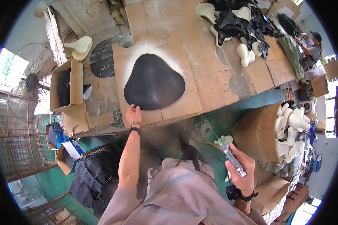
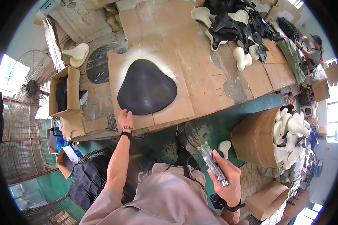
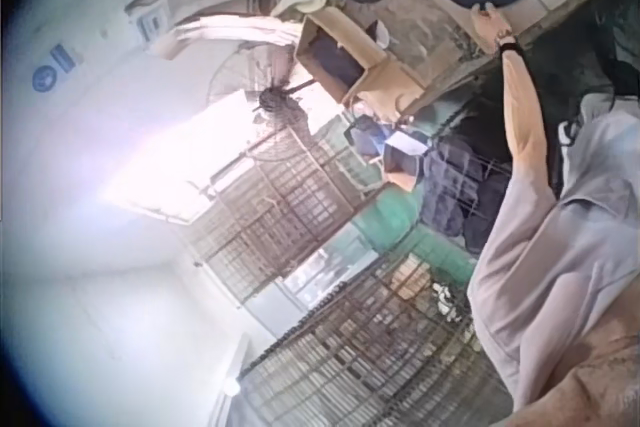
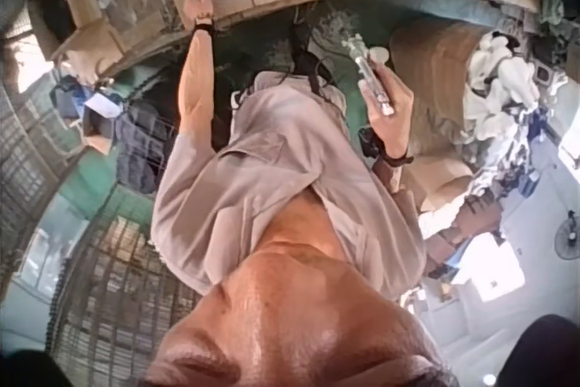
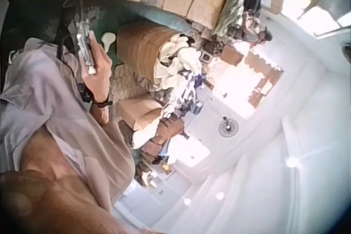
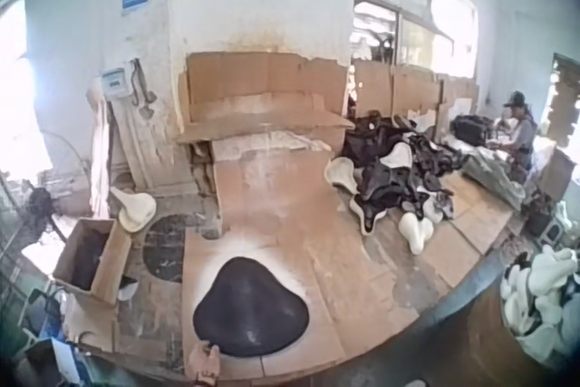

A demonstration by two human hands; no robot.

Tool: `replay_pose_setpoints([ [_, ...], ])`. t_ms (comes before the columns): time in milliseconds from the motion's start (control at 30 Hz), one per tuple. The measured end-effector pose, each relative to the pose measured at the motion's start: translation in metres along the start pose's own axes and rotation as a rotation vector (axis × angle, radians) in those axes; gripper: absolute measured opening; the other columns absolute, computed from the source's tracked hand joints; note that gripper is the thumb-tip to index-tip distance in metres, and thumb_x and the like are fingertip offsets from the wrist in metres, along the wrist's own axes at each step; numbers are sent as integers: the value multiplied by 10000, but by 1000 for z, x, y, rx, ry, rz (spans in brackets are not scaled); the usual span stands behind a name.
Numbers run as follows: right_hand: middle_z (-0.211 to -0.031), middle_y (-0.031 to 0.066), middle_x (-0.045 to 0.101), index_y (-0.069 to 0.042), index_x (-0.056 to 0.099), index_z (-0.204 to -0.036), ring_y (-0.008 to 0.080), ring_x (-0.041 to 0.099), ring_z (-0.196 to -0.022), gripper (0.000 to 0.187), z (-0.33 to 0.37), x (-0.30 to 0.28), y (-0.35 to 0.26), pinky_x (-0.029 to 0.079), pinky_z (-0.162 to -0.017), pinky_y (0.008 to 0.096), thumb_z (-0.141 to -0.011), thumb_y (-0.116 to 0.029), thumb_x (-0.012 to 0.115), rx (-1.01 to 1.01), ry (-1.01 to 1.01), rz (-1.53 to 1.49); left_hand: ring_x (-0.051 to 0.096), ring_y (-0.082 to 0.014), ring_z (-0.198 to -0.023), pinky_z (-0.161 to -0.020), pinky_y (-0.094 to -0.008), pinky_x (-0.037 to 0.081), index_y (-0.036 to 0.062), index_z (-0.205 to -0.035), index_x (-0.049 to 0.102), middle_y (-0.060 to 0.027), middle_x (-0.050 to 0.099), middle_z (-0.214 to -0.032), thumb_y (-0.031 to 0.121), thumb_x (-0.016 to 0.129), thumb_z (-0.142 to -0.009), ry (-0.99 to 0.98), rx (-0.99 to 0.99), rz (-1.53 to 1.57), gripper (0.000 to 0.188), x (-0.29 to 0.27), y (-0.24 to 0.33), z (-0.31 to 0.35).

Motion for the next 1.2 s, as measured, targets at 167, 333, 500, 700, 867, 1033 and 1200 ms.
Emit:
replay_pose_setpoints([
  [167, -882, 163, 679, 12, 606, -1261, 253, 646, -718, 517, -2, -6, 29, 495, -642, 301, -756, 35, 713, 86, 9, -90, 656, -315, -911, -789, -446, 522, 159, -912, 697, -78, 680, -912, 284, 790, -730, 32, -104, -307, 240, -4, 34, -10],
  [333, -883, 168, 661, -3, 582, -1297, 280, 633, -702, 566, -15, -4, 59, 500, -653, 329, -748, 54, 707, 67, -9, -94, 670, -282, -868, -810, -413, 558, 89, -975, 674, -95, 663, -912, 130, 777, -743, 31, -208, 138, 257, 4, 44, -19],
  [500, -856, 154, 661, 19, 595, -1270, 255, 647, -712, 503, -36, -7, 73, 498, -659, 312, -777, 35, 694, 26, -58, -100, 634, -244, -834, -827, -450, 573, 21, -902, 602, -107, 633, -864, -11, 635, -820, 14, -943, 1438, 94, 80, -22, -22],
  [700, -925, 184, 668, 15, 582, -1282, 311, 657, -763, 530, -66, -9, 88, 508, -691, 336, -767, 31, 707, -57, -149, -66, 615, -230, -801, -818, -371, 531, 52, -822, 612, -57, 645, -832, -6, 615, -823, -57, -416, 1705, 58, 66, 113, -77],
  [867, -938, 173, 640, -36, 545, -1338, 370, 615, -799, 716, -86, -2, 92, 503, -709, 394, -647, 63, 704, -130, -260, 15, 670, -242, -876, -873, -374, 524, 35, -835, 654, -86, 701, -882, 47, 611, -822, -265, -243, 1925, 46, -19, 278, -85],
  [1033, -952, 196, 647, -5, 559, -1305, 376, 628, -818, 652, -98, 21, 65, 508, -723, 381, -672, 54, 703, -175, -295, -5, 679, -254, -871, -901, -414, 524, 32, -829, 672, -99, 711, -892, 88, 579, -809, -215, -4, 2067, 110, -136, 297, -66],
  [1200, -884, 181, 666, 53, 603, -1230, 264, 650, -749, 487, -86, 59, 15, 508, -708, 324, -752, 2, 682, -243, -345, -47, 662, -264, -869, -899, -432, 514, 52, -820, 690, -92, 710, -885, 151, 552, -812, 105, 75, 2112, 170, -247, 226, 2],
])
Point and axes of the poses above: each hand's wrist, its own z-axis away from the middle knuckle, its own x-axis out of the palm, y = z × x, the point moved 10 cm from there along -z, towards the middle knuckle
